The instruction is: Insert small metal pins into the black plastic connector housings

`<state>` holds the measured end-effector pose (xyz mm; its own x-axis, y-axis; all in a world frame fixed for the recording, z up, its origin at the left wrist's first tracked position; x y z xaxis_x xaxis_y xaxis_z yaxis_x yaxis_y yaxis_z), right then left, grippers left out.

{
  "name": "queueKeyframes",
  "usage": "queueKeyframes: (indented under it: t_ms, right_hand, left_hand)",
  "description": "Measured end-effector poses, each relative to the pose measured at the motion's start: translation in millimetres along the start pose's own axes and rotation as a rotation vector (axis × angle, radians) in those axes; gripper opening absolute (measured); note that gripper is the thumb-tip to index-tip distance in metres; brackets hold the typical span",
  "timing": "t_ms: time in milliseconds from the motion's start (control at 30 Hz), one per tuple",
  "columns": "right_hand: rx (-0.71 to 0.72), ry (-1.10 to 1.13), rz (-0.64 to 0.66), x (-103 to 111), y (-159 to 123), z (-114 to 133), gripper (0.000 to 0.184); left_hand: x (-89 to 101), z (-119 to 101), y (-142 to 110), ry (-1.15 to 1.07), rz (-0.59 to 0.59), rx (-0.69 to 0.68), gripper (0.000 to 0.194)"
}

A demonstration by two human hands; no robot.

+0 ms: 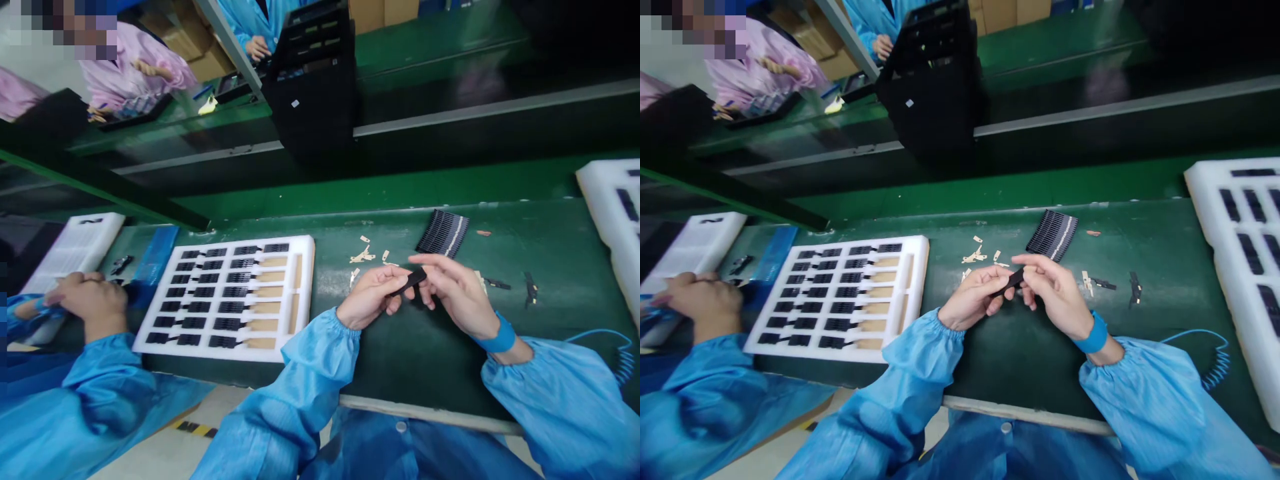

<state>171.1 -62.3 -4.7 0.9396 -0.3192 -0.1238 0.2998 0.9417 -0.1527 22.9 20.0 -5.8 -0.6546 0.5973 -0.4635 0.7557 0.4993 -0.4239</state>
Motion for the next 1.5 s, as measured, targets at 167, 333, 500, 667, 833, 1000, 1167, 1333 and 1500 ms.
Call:
queueKeyframes:
  t_ms: [167, 333, 500, 667, 833, 1000, 1167, 1333, 1500]
  right_hand:
    - [-0.233, -0.146, 0.010, 8, 4, 3, 0.042]
    - [-0.095, 0.079, -0.207, 28, 13, 17, 0.035]
    - [0.043, 0.106, -0.480, 40, 20, 18, 0.040]
    - [0.336, -0.782, -0.484, 45, 19, 13, 0.023]
    - [0.486, -1.195, -0.364, 51, 22, 8, 0.012]
    - [0.553, -1.170, -0.351, 43, 17, 19, 0.010]
    - [0.701, -0.959, -0.251, 20, 4, 26, 0.008]
    - [0.827, -0.953, 0.012, 2, -1, 16, 0.012]
    - [0.641, -0.778, -0.222, 31, 8, 32, 0.010]
  left_hand:
    - [5.3, 1, 6, 0.257, -0.122, -0.075, 0.048]
    - [6.8, 2, 11, 0.163, -0.206, -0.099, 0.051]
    - [5.6, 2, 13, 0.126, -0.237, -0.106, 0.045]
    - [4.7, 4, 14, 0.127, -0.212, -0.101, 0.038]
    - [4.4, 5, 14, 0.128, -0.202, -0.102, 0.032]
    - [4.7, 5, 15, 0.132, -0.203, -0.109, 0.033]
    - [3.7, 3, 11, 0.111, -0.207, -0.094, 0.056]
    - [5.3, 2, 8, 0.099, -0.186, -0.049, 0.062]
    - [9.4, 2, 10, 0.118, -0.212, -0.134, 0.051]
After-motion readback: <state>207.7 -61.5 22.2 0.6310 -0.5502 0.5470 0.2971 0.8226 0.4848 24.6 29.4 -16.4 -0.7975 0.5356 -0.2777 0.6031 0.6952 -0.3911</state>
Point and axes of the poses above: each hand's wrist, its own y-axis towards the middle knuckle, its own x-axis out of the back of the hand, z = x × y, the point moved 3 cm from there along y, towards the middle knuckle, and after that the axes turned 4 degrees about -z, right-handed, at the moved point
